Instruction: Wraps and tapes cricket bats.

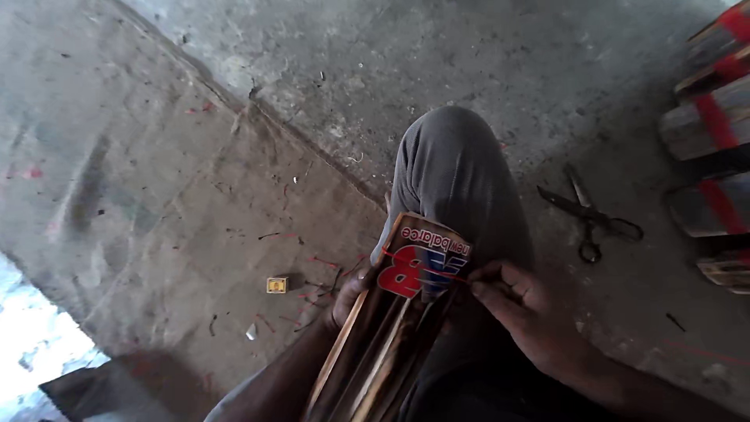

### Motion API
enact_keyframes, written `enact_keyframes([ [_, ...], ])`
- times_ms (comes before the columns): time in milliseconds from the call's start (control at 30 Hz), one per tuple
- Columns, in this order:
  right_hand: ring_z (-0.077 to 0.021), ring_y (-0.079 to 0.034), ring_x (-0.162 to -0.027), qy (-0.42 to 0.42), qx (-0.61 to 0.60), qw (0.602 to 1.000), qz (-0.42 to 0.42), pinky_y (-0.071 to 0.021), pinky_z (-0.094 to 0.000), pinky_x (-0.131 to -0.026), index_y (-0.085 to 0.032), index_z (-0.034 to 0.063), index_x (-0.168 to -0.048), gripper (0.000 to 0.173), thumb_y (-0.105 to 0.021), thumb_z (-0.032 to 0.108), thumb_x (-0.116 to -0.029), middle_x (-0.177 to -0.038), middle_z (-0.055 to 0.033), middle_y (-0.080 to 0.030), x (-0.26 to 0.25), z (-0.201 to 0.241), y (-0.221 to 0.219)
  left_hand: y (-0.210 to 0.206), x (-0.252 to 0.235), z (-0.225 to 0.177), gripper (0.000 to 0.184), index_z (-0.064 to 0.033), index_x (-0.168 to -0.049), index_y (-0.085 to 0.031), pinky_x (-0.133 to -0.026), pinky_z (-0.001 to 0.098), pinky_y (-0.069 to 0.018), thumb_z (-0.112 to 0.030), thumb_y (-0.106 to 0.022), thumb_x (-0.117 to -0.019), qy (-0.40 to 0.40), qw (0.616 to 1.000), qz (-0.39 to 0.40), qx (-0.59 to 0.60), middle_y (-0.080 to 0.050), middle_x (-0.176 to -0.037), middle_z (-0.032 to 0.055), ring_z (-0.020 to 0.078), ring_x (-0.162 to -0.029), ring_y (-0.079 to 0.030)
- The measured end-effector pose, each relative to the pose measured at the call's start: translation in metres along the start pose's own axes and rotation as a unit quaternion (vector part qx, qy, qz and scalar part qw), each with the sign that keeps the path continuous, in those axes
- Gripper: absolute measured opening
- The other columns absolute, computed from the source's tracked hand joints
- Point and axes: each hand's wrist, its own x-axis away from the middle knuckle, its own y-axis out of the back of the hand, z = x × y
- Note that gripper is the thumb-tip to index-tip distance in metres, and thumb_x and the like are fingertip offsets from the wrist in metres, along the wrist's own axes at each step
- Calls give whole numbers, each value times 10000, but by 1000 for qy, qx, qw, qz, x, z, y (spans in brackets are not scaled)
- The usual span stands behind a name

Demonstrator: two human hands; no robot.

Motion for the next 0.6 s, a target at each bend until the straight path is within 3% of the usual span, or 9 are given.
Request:
enact_keyframes([
  [233, -153, -594, -615, 14, 36, 999, -9, -523, -279, -535, -701, 174, -1115, 142, -636, 256, -1019, -792, -19, -658, -2, 3, -6, -4, 3, -1, 326, -164, -1309, -692, -990, 172, -522, -249, -501, -1059, -18, 999, -9, -28, -729, -1236, -56, -14, -1139, -661],
  [367, -164, -619, -646, 9, 26, 1000, -13, -540, -287, -558, -683, 166, -1125, 143, -632, 250, -1022, -818, -34, -672, -3, 3, -10, -8, 3, -3, 317, -140, -1271, -715, -986, 189, -534, -247, -514, -1051, 3, 1000, 0, 18, -741, -1213, -28, 13, -1127, -677],
  [600, -204, -691, -773, 34, -47, 998, 13, -593, -306, -631, -586, 180, -1289, 280, -643, 201, -1017, -995, -87, -710, 1, 1, -10, -13, 9, -3, 340, -158, -1323, -682, -1021, 188, -506, -251, -471, -1073, 8, 999, 33, 9, -714, -1263, -53, -8, -1164, -646],
])
